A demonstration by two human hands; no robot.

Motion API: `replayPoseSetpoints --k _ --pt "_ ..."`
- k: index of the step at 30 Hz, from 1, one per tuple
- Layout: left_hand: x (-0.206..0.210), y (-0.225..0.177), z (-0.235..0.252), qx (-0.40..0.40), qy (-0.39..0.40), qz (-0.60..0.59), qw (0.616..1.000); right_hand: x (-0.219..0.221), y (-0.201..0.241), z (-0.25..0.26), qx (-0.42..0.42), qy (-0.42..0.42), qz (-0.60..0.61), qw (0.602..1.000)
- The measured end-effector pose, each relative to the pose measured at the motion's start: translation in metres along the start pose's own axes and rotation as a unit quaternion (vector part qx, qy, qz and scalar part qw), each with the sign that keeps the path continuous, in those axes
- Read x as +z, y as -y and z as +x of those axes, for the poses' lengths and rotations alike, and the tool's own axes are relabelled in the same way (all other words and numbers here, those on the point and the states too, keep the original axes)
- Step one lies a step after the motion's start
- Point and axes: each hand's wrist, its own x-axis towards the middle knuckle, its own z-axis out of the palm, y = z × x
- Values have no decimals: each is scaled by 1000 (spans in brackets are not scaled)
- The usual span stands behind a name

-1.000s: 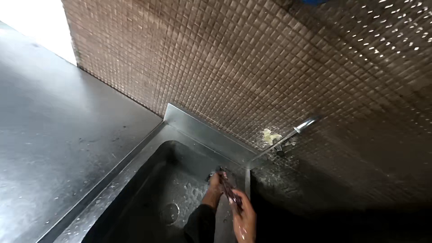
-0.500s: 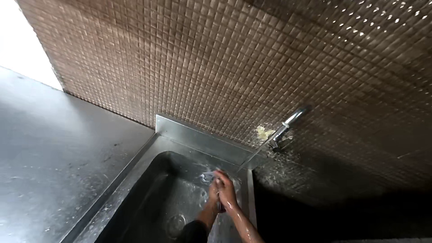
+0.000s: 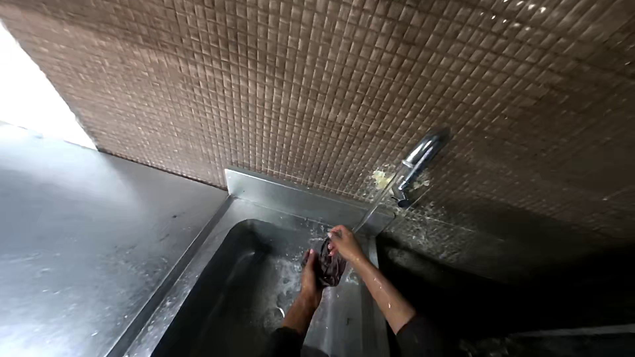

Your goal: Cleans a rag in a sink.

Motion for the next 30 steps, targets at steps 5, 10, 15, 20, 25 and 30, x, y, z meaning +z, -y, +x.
replayPoseSetpoints --k 5,10,15,20,25,30 --pt "-67 32 -37 -166 -105 58 979 -2 0 0 -27 37 74 996" --pt "-83 37 -58 -172 -77 36 981 3 -7 2 -63 14 26 998" --pt "-40 31 -66 -164 8 30 986 1 -12 13 -65 -30 -56 996" --pt "20 22 -62 -155 68 -22 985 0 -13 2 -50 -49 -29 997" --pt "59 -10 -25 -113 53 -193 973 -1 -14 -84 -93 -48 -35 994" --pt "46 -2 18 -84 -70 -257 960 -30 -2 -171 -145 -87 -10 986"
